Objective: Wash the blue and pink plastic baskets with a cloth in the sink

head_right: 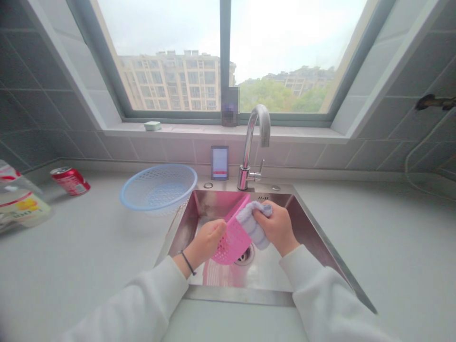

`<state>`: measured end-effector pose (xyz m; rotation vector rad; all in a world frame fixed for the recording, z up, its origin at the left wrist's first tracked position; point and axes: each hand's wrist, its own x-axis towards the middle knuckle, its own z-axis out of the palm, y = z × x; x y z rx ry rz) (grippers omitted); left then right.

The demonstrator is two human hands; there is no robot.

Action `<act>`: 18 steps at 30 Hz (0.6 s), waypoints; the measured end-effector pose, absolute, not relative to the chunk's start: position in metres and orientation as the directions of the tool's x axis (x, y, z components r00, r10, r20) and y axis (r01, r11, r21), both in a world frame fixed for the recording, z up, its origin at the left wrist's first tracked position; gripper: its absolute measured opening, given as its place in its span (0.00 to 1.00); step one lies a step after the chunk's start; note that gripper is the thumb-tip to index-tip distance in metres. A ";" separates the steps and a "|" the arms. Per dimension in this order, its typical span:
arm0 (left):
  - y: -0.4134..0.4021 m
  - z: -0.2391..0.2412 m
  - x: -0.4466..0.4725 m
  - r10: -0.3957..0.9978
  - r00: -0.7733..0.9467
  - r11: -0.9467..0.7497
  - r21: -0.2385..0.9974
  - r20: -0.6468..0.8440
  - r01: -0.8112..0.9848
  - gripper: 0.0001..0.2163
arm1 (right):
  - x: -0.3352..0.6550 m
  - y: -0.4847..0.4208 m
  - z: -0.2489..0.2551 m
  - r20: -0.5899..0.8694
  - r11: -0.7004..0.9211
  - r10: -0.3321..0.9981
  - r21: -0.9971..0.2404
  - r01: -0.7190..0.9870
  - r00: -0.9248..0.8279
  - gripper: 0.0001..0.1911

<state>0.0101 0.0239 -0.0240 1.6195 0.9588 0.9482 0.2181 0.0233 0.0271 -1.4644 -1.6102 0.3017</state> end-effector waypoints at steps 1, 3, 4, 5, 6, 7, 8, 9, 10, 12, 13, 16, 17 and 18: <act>0.023 -0.024 0.010 0.913 0.387 -0.193 0.972 0.129 0.133 0.30 | 0.226 0.028 0.027 0.467 0.225 0.863 -0.698 0.680 0.194 0.17; 0.023 -0.025 0.011 0.907 0.399 -0.201 0.971 0.135 0.128 0.30 | 0.235 0.032 0.026 0.489 0.179 0.828 -0.694 0.698 0.274 0.18; 0.023 -0.026 0.011 0.905 0.402 -0.207 0.970 0.140 0.127 0.30 | 0.236 0.032 0.026 0.487 0.182 0.831 -0.696 0.694 0.270 0.18; 0.024 -0.026 0.010 0.905 0.400 -0.209 0.970 0.144 0.124 0.30 | 0.233 0.029 0.025 0.476 0.205 0.848 -0.702 0.682 0.235 0.18; 0.025 -0.027 0.010 0.908 0.392 -0.209 0.970 0.147 0.122 0.29 | 0.227 0.026 0.024 0.460 0.241 0.871 -0.708 0.664 0.174 0.17; 0.026 -0.028 0.010 0.912 0.381 -0.210 0.970 0.150 0.120 0.29 | 0.220 0.022 0.024 0.442 0.285 0.892 -0.710 0.644 0.093 0.16; 0.027 -0.029 0.009 0.916 0.371 -0.209 0.971 0.152 0.118 0.28 | 0.213 0.019 0.024 0.424 0.325 0.906 -0.710 0.624 0.010 0.16; 0.028 -0.031 0.010 0.920 0.361 -0.208 0.971 0.152 0.119 0.28 | 0.207 0.016 0.023 0.410 0.354 0.911 -0.710 0.609 -0.051 0.16; 0.029 -0.032 0.010 0.924 0.352 -0.204 0.971 0.150 0.122 0.27 | 0.204 0.016 0.023 0.404 0.365 0.912 -0.709 0.603 -0.078 0.16; 0.030 -0.036 0.011 0.931 0.341 -0.189 0.973 0.134 0.132 0.24 | 0.206 0.020 0.022 0.406 0.334 0.914 -0.712 0.618 -0.026 0.16; 0.031 -0.037 0.012 0.932 0.341 -0.175 0.975 0.121 0.134 0.23 | 0.212 0.023 0.022 0.414 0.303 0.910 -0.716 0.629 0.034 0.16; 0.031 -0.039 0.013 0.932 0.350 -0.152 0.979 0.097 0.133 0.21 | 0.233 0.035 0.018 0.445 0.224 0.876 -0.716 0.662 0.185 0.18; 0.031 -0.040 0.013 0.931 0.353 -0.148 0.980 0.093 0.131 0.21 | 0.239 0.038 0.017 0.451 0.209 0.868 -0.713 0.669 0.209 0.18; 0.031 -0.040 0.013 0.931 0.354 -0.146 0.981 0.092 0.128 0.21 | 0.242 0.040 0.016 0.455 0.203 0.863 -0.710 0.674 0.220 0.18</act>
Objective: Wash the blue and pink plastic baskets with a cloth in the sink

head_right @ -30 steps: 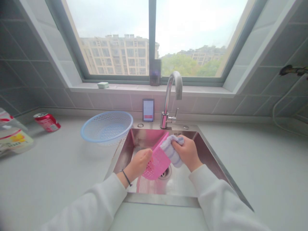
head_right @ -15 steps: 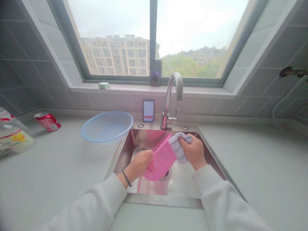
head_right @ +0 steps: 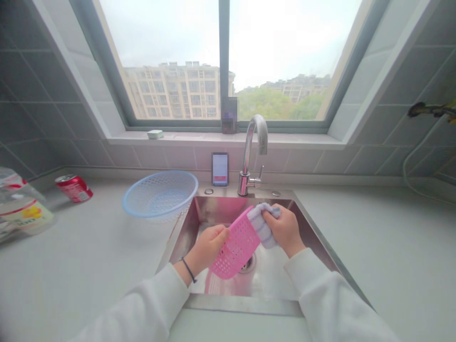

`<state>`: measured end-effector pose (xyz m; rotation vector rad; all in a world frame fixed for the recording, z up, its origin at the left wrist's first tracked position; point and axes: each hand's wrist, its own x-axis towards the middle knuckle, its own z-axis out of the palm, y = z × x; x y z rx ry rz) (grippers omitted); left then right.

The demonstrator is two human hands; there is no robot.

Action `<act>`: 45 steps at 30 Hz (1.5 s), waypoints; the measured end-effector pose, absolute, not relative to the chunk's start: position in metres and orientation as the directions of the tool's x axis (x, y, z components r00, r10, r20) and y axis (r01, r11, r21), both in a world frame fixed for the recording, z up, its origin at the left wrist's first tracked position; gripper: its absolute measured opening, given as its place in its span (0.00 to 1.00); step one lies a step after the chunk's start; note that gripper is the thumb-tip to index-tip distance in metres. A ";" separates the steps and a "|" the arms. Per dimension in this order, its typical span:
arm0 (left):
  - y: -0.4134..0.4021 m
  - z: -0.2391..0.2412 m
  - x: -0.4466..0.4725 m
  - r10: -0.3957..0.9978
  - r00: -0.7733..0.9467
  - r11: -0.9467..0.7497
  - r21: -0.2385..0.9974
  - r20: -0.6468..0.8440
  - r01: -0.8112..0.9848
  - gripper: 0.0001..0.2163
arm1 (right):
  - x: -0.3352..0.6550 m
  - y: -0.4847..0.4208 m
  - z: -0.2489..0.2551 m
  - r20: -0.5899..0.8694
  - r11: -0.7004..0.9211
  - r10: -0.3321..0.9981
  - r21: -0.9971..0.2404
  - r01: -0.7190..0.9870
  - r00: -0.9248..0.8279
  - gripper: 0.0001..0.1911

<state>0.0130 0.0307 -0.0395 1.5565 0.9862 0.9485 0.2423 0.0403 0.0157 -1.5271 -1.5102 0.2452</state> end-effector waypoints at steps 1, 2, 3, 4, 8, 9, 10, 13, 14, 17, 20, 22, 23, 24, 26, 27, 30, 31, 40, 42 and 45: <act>0.031 -0.039 0.012 0.930 0.355 -0.145 0.981 0.092 0.127 0.21 | 0.244 0.041 0.015 0.457 0.202 0.862 -0.708 0.677 0.220 0.18; 0.031 -0.039 0.012 0.931 0.354 -0.145 0.981 0.091 0.129 0.21 | 0.244 0.042 0.014 0.456 0.205 0.864 -0.706 0.678 0.214 0.18; 0.031 -0.038 0.011 0.931 0.354 -0.146 0.980 0.089 0.136 0.21 | 0.243 0.042 0.013 0.455 0.210 0.866 -0.706 0.677 0.206 0.18; 0.030 -0.038 0.010 0.931 0.353 -0.152 0.977 0.090 0.150 0.20 | 0.241 0.041 0.013 0.453 0.214 0.869 -0.707 0.674 0.199 0.18; 0.029 -0.034 0.006 0.926 0.357 -0.216 0.949 0.124 0.231 0.19 | 0.236 0.039 0.012 0.441 0.213 0.874 -0.725 0.654 0.204 0.18; 0.029 -0.033 0.006 0.923 0.360 -0.232 0.940 0.133 0.248 0.19 | 0.236 0.039 0.011 0.436 0.213 0.876 -0.731 0.648 0.204 0.18; 0.029 -0.032 0.006 0.923 0.359 -0.242 0.934 0.138 0.263 0.19 | 0.237 0.040 0.010 0.430 0.210 0.879 -0.736 0.644 0.204 0.18; 0.029 -0.030 0.006 0.928 0.346 -0.244 0.924 0.135 0.294 0.20 | 0.240 0.041 0.009 0.408 0.195 0.890 -0.743 0.640 0.203 0.18; 0.029 -0.030 0.006 0.931 0.340 -0.241 0.922 0.132 0.302 0.20 | 0.240 0.041 0.009 0.403 0.191 0.893 -0.745 0.638 0.203 0.18; 0.030 -0.028 0.007 0.939 0.323 -0.233 0.915 0.123 0.329 0.20 | 0.234 0.038 0.009 0.390 0.192 0.900 -0.755 0.628 0.194 0.18; 0.029 -0.026 0.007 0.942 0.313 -0.236 0.899 0.119 0.369 0.20 | 0.222 0.033 0.009 0.367 0.213 0.919 -0.765 0.607 0.141 0.16; 0.029 -0.024 0.008 0.942 0.314 -0.239 0.892 0.117 0.383 0.20 | 0.214 0.029 0.009 0.351 0.235 0.932 -0.774 0.589 0.089 0.16; 0.029 -0.024 0.008 0.942 0.315 -0.239 0.892 0.116 0.383 0.20 | 0.211 0.027 0.009 0.345 0.245 0.936 -0.776 0.582 0.065 0.16; 0.028 -0.024 0.008 0.942 0.317 -0.237 0.894 0.114 0.380 0.21 | 0.210 0.026 0.009 0.342 0.254 0.938 -0.776 0.578 0.047 0.16; 0.028 -0.024 0.009 0.940 0.323 -0.233 0.898 0.109 0.374 0.21 | 0.210 0.026 0.010 0.350 0.265 0.936 -0.775 0.574 0.039 0.16; 0.028 -0.024 0.009 0.939 0.327 -0.231 0.900 0.107 0.369 0.21 | 0.212 0.027 0.010 0.358 0.266 0.932 -0.776 0.573 0.053 0.16; 0.027 -0.026 0.009 0.935 0.342 -0.220 0.912 0.096 0.346 0.20 | 0.223 0.032 0.012 0.386 0.244 0.912 -0.780 0.577 0.136 0.17; 0.026 -0.026 0.009 0.933 0.347 -0.217 0.916 0.093 0.336 0.19 | 0.226 0.033 0.013 0.393 0.232 0.904 -0.782 0.579 0.168 0.17; 0.027 -0.027 0.010 0.932 0.346 -0.231 0.918 0.113 0.322 0.18 | 0.208 0.022 0.012 0.355 0.273 0.933 -0.803 0.529 0.057 0.17; 0.027 -0.028 0.011 0.933 0.344 -0.219 0.923 0.104 0.315 0.17 | 0.204 0.020 0.013 0.350 0.288 0.937 -0.799 0.528 0.019 0.16; 0.027 -0.030 0.012 0.928 0.357 -0.217 0.932 0.105 0.290 0.18 | 0.210 0.024 0.013 0.366 0.280 0.929 -0.796 0.538 0.059 0.16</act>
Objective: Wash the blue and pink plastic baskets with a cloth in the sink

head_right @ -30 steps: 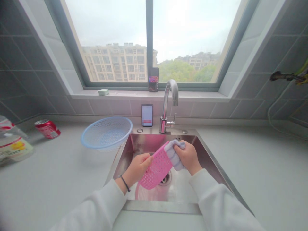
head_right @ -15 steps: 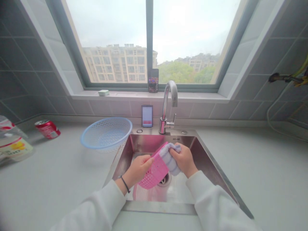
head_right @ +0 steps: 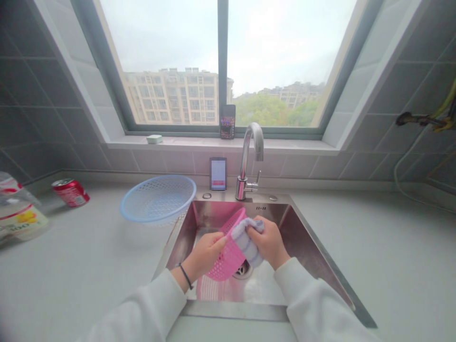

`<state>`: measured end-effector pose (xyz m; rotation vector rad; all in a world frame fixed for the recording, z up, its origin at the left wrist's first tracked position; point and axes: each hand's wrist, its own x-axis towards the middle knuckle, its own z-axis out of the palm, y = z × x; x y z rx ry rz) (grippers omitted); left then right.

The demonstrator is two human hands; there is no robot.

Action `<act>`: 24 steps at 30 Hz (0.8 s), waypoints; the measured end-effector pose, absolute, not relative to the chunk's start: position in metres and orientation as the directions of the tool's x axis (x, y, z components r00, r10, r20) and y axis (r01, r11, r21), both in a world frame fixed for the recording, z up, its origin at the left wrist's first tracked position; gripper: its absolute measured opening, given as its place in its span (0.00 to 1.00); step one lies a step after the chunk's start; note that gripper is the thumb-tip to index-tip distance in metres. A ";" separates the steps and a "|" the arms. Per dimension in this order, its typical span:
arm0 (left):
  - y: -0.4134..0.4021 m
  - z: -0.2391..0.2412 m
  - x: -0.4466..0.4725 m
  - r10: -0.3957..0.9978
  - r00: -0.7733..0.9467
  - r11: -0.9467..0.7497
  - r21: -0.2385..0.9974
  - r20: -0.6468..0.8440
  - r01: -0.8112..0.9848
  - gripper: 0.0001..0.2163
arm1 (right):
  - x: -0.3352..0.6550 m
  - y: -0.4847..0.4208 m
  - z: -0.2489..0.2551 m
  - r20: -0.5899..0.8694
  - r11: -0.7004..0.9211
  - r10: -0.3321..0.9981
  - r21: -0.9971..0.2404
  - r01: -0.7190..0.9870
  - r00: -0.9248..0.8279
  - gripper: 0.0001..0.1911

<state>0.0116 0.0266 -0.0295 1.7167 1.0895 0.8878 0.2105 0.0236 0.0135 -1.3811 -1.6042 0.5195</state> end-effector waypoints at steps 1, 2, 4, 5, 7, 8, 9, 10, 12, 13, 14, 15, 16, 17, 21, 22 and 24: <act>0.026 -0.029 0.012 0.927 0.359 -0.216 0.935 0.106 0.281 0.19 | 0.215 0.026 0.014 0.376 0.273 0.922 -0.793 0.544 0.087 0.15; 0.026 -0.029 0.011 0.927 0.360 -0.212 0.939 0.105 0.272 0.20 | 0.220 0.028 0.014 0.388 0.265 0.914 -0.791 0.552 0.117 0.16; 0.025 -0.028 0.011 0.926 0.365 -0.199 0.946 0.097 0.255 0.21 | 0.228 0.032 0.014 0.408 0.246 0.895 -0.787 0.566 0.178 0.16; 0.025 -0.028 0.011 0.925 0.367 -0.198 0.948 0.097 0.248 0.21 | 0.230 0.033 0.014 0.414 0.236 0.888 -0.785 0.572 0.202 0.17; 0.025 -0.027 0.011 0.923 0.370 -0.206 0.947 0.105 0.246 0.21 | 0.229 0.030 0.014 0.422 0.235 0.882 -0.782 0.577 0.212 0.17; 0.025 -0.027 0.012 0.923 0.369 -0.212 0.944 0.109 0.252 0.21 | 0.225 0.027 0.015 0.421 0.250 0.889 -0.777 0.578 0.182 0.17; 0.026 -0.027 0.012 0.924 0.366 -0.217 0.940 0.111 0.262 0.21 | 0.220 0.024 0.015 0.417 0.276 0.900 -0.769 0.577 0.125 0.16; 0.026 -0.027 0.012 0.925 0.363 -0.220 0.938 0.113 0.269 0.21 | 0.214 0.020 0.015 0.413 0.313 0.909 -0.757 0.573 0.049 0.16; 0.026 -0.026 0.012 0.925 0.362 -0.223 0.937 0.117 0.268 0.21 | 0.205 0.015 0.014 0.402 0.383 0.911 -0.734 0.561 -0.096 0.16; 0.026 -0.026 0.012 0.924 0.363 -0.225 0.939 0.120 0.262 0.22 | 0.203 0.014 0.014 0.398 0.396 0.909 -0.729 0.559 -0.125 0.16; 0.025 -0.026 0.012 0.923 0.364 -0.225 0.940 0.123 0.255 0.22 | 0.203 0.015 0.014 0.399 0.391 0.910 -0.730 0.560 -0.115 0.16; 0.025 -0.026 0.012 0.922 0.368 -0.228 0.940 0.124 0.254 0.23 | 0.206 0.017 0.015 0.402 0.370 0.913 -0.738 0.564 -0.073 0.16; 0.025 -0.026 0.011 0.920 0.371 -0.234 0.937 0.127 0.259 0.24 | 0.211 0.021 0.015 0.404 0.338 0.915 -0.748 0.571 -0.011 0.15; 0.024 -0.026 0.011 0.916 0.377 -0.246 0.932 0.134 0.266 0.24 | 0.217 0.024 0.016 0.410 0.304 0.910 -0.758 0.577 0.059 0.16; 0.023 -0.025 0.010 0.901 0.398 -0.302 0.907 0.171 0.294 0.26 | 0.230 0.029 0.019 0.438 0.242 0.872 -0.774 0.585 0.218 0.17; 0.023 -0.025 0.010 0.903 0.395 -0.303 0.904 0.171 0.302 0.26 | 0.228 0.027 0.019 0.432 0.248 0.878 -0.777 0.578 0.205 0.18; 0.023 -0.024 0.010 0.913 0.374 -0.293 0.899 0.162 0.325 0.27 | 0.216 0.018 0.019 0.410 0.289 0.907 -0.776 0.560 0.100 0.17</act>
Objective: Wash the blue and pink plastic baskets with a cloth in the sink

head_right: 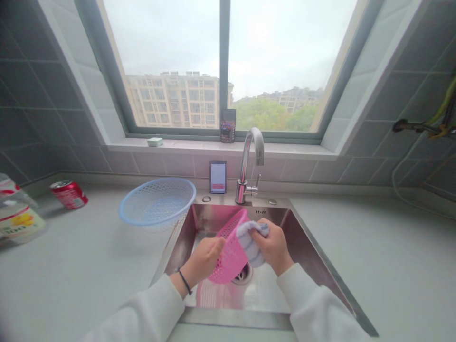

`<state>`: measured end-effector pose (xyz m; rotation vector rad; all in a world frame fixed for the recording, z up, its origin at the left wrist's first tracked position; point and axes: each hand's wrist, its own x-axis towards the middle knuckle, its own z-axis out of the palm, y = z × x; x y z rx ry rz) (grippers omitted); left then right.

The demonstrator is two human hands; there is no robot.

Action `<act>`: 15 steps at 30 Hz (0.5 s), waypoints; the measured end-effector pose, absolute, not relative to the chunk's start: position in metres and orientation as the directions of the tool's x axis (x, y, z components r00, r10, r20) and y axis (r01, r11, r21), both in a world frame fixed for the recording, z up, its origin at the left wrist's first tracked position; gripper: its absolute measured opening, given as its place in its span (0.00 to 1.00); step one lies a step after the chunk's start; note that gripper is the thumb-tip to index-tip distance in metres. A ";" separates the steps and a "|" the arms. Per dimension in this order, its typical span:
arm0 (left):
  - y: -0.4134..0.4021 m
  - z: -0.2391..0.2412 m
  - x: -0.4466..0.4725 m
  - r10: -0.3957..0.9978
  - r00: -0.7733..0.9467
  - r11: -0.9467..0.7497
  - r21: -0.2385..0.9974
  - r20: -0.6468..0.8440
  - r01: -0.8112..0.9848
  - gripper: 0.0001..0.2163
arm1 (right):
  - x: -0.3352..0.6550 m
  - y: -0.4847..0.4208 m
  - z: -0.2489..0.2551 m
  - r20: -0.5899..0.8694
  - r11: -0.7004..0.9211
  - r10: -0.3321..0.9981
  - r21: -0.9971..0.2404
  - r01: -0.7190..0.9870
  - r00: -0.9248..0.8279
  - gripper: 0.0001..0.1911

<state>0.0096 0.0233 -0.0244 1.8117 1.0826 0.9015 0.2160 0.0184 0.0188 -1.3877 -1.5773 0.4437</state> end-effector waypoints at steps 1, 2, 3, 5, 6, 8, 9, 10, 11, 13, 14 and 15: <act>0.024 -0.024 0.009 0.918 0.363 -0.293 0.894 0.163 0.339 0.27 | 0.209 0.014 0.018 0.399 0.323 0.917 -0.767 0.554 0.018 0.17; 0.024 -0.024 0.009 0.920 0.355 -0.297 0.887 0.167 0.353 0.27 | 0.204 0.011 0.018 0.392 0.361 0.918 -0.754 0.549 -0.066 0.17; 0.025 -0.024 0.009 0.921 0.349 -0.304 0.879 0.173 0.368 0.27 | 0.201 0.010 0.017 0.389 0.391 0.913 -0.740 0.547 -0.127 0.16; 0.025 -0.024 0.010 0.924 0.341 -0.310 0.865 0.175 0.395 0.27 | 0.204 0.014 0.017 0.395 0.398 0.909 -0.726 0.561 -0.133 0.16; 0.025 -0.024 0.010 0.926 0.340 -0.304 0.863 0.166 0.404 0.27 | 0.210 0.018 0.017 0.403 0.371 0.912 -0.730 0.575 -0.076 0.15; 0.024 -0.025 0.010 0.930 0.339 -0.285 0.864 0.144 0.414 0.27 | 0.225 0.027 0.017 0.426 0.292 0.900 -0.748 0.596 0.094 0.16; 0.024 -0.025 0.010 0.929 0.343 -0.283 0.863 0.138 0.419 0.27 | 0.231 0.030 0.018 0.437 0.261 0.884 -0.754 0.603 0.165 0.17; 0.024 -0.025 0.011 0.928 0.347 -0.285 0.860 0.137 0.424 0.27 | 0.235 0.032 0.018 0.444 0.241 0.872 -0.758 0.606 0.208 0.17; 0.024 -0.025 0.010 0.926 0.349 -0.291 0.854 0.140 0.430 0.27 | 0.235 0.031 0.018 0.444 0.235 0.868 -0.761 0.604 0.222 0.17; 0.025 -0.024 0.010 0.925 0.346 -0.308 0.841 0.155 0.445 0.26 | 0.225 0.025 0.017 0.421 0.266 0.895 -0.766 0.585 0.145 0.17; 0.025 -0.024 0.010 0.925 0.343 -0.317 0.832 0.165 0.454 0.26 | 0.217 0.020 0.016 0.404 0.302 0.913 -0.762 0.573 0.055 0.17; 0.026 -0.023 0.009 0.924 0.339 -0.328 0.823 0.178 0.464 0.25 | 0.209 0.015 0.015 0.387 0.346 0.921 -0.754 0.559 -0.048 0.16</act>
